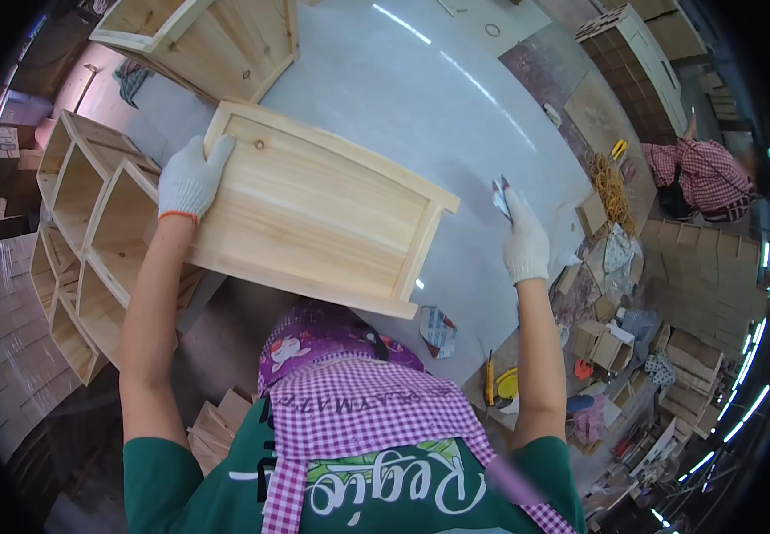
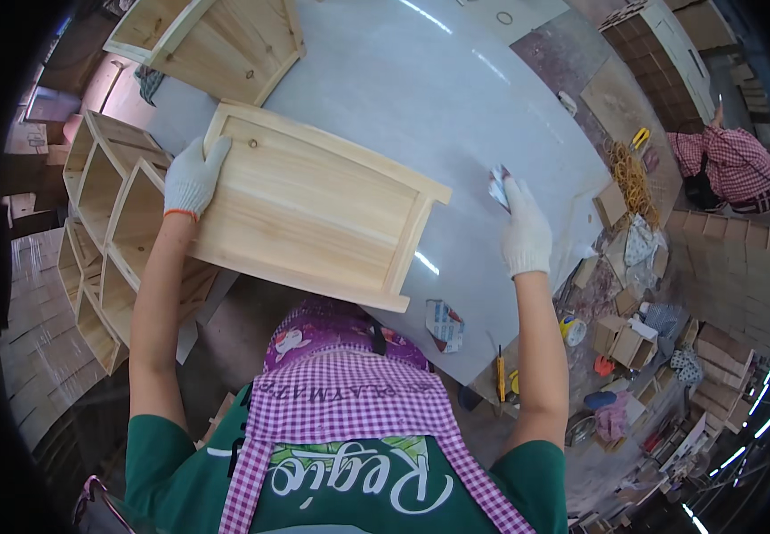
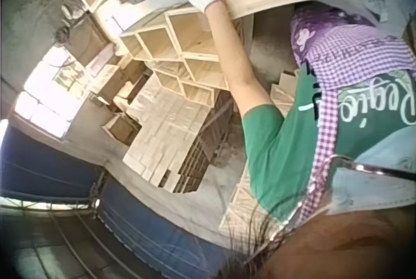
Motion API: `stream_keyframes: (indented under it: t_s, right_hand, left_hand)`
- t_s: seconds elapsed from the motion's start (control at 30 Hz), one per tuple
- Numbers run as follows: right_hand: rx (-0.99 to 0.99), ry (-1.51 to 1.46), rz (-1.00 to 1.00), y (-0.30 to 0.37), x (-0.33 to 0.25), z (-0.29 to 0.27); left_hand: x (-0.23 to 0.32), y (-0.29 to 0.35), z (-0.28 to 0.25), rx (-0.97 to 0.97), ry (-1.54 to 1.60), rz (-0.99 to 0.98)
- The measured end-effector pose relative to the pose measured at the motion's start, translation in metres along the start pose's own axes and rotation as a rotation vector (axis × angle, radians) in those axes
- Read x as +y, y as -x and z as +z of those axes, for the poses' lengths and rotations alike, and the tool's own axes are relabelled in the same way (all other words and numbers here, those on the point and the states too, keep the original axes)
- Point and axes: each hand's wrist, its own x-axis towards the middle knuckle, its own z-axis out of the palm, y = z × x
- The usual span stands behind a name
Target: Assembling, cleaning, and finishing small wooden crates at a workbench.
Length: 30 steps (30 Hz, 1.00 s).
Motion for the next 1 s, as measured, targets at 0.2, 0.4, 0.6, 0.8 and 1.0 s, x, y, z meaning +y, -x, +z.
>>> stream_keyframes:
  t_s: [0.2,0.4,0.6,0.8,1.0]
  right_hand:
    - [0.041,-0.056,0.004,0.007,-0.001,0.037]
    - [-0.054,-0.042,0.006,0.103,0.0,0.065]
    - [0.105,-0.283,0.34,0.188,0.026,0.057]
    - [0.378,-0.026,0.515,0.254,0.137,0.062]
    - [0.558,0.027,0.843,0.291,0.23,0.057]
  left_hand:
    - [0.002,0.002,0.001,-0.012,-0.008,0.022]
    - [-0.021,-0.008,0.015,0.003,0.187,0.111]
    - [0.021,-0.026,0.022,-0.098,0.173,0.296]
    - [0.058,-0.037,0.037,-0.071,0.106,0.37]
    - [0.059,-0.033,0.033,-0.025,0.047,0.351]
